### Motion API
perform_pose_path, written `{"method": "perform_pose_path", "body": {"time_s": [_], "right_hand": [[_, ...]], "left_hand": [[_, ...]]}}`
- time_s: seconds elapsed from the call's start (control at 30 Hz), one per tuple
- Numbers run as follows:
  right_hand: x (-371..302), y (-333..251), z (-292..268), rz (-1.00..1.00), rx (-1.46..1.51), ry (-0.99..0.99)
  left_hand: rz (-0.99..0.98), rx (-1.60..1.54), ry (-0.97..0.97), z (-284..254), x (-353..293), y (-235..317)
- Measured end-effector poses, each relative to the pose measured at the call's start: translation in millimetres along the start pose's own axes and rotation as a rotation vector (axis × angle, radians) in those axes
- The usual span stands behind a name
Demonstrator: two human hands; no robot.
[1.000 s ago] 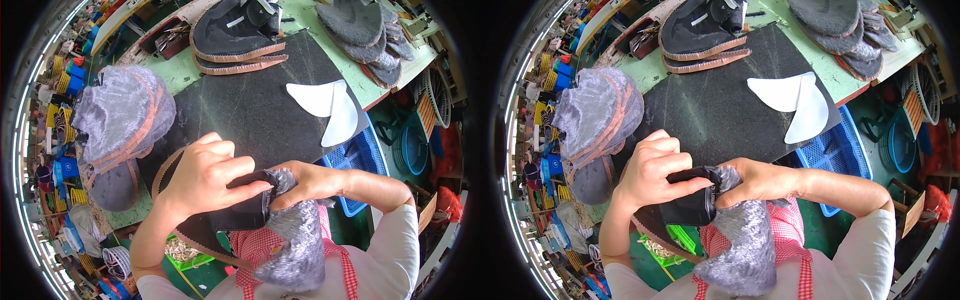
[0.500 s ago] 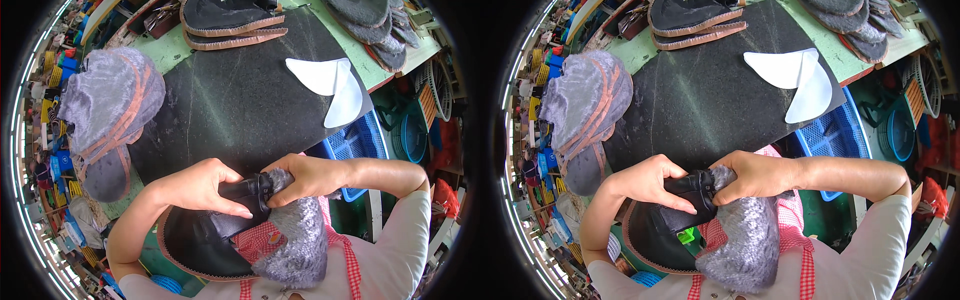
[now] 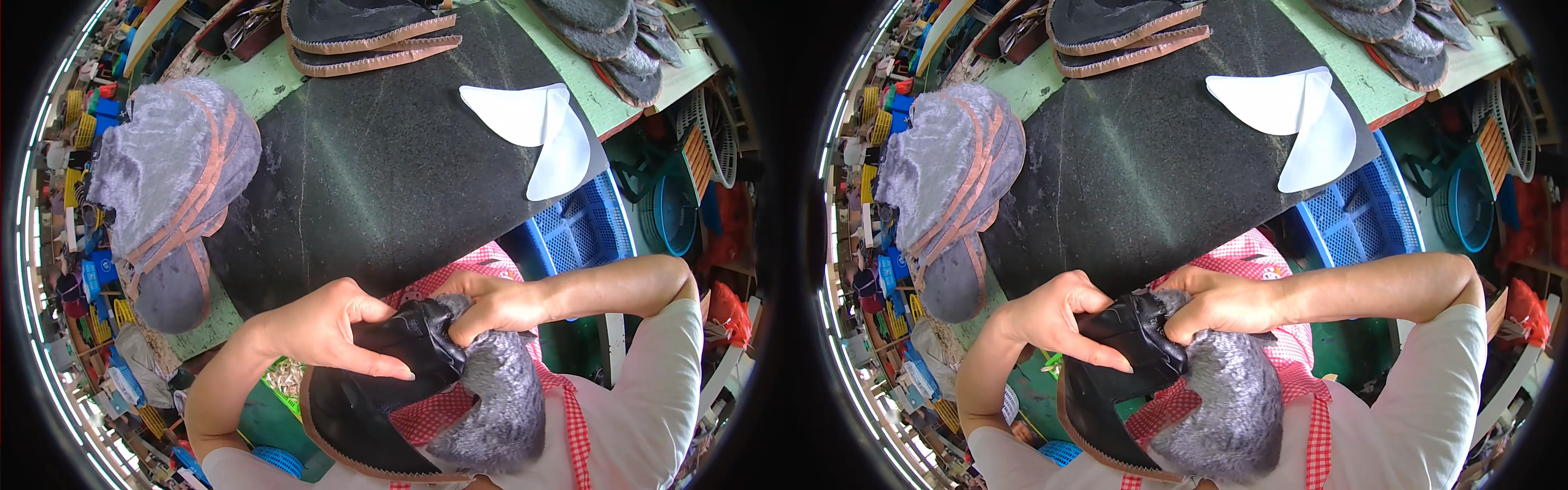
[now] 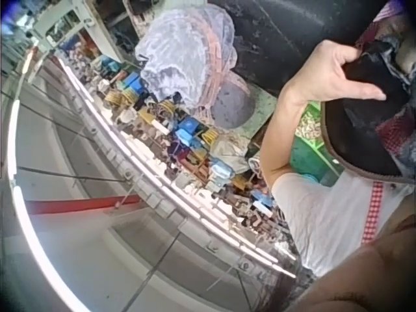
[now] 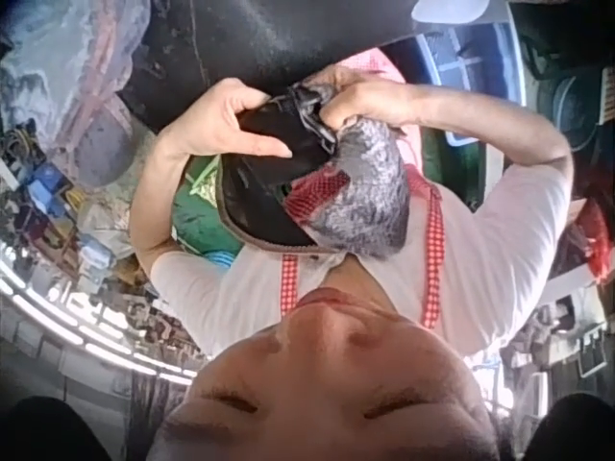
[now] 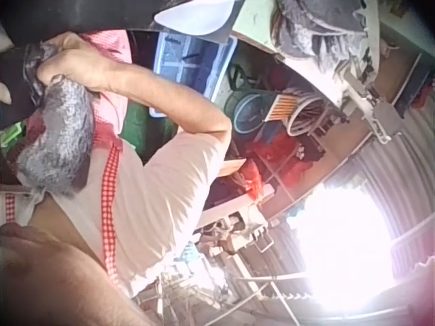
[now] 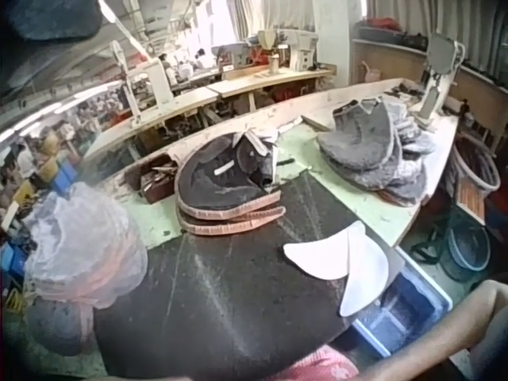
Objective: Manually inserting liners and stiffeners into shoe upper components at a manufacturing workbench.
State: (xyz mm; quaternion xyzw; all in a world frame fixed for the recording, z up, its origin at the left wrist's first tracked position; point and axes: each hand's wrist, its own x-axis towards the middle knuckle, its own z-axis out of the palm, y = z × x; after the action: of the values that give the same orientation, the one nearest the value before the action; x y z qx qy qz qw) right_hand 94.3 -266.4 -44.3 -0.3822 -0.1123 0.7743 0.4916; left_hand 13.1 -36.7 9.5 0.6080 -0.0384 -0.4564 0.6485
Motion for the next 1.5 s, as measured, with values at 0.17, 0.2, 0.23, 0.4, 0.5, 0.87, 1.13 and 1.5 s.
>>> {"method": "perform_pose_path", "body": {"time_s": [0.17, 0.2, 0.23, 0.4, 0.5, 0.87, 1.13, 1.5], "right_hand": [[-1.9, 0.5, 0.6, -0.167, 0.031, 0.057], [-1.2, 1.2, -0.7, -0.163, 0.026, 0.096], [-1.2, 2.0, 0.5, -0.163, 0.025, 0.095], [-0.1, 5.9, 5.3, -0.208, 0.046, 0.124], [4.1, 9.9, 9.0, -0.223, 0.237, 0.047], [3.1, -1.5, -4.4, -0.271, 0.180, -0.041], [2.8, -18.0, 5.0, -0.682, 0.193, 0.022], [1.5, -14.5, 31.0, -0.639, 0.196, 0.171]], "left_hand": [[-0.031, 0.030, 0.054, -2.8, -1.5, -15.0], [-0.049, -0.004, 0.082, -3.2, -1.1, -16.3], [-0.049, -0.004, 0.083, -2.7, -1.3, -16.4], [-0.061, -0.037, 0.102, -2.4, -0.8, -15.0], [0.008, 0.063, 0.096, -3.9, 1.7, -8.0], [0.342, 0.704, 0.314, -25.7, 3.3, -18.6], [0.441, 0.885, 0.640, 15.0, -15.2, 8.0], [0.631, 0.882, 0.598, 10.6, -19.1, 4.7]]}}
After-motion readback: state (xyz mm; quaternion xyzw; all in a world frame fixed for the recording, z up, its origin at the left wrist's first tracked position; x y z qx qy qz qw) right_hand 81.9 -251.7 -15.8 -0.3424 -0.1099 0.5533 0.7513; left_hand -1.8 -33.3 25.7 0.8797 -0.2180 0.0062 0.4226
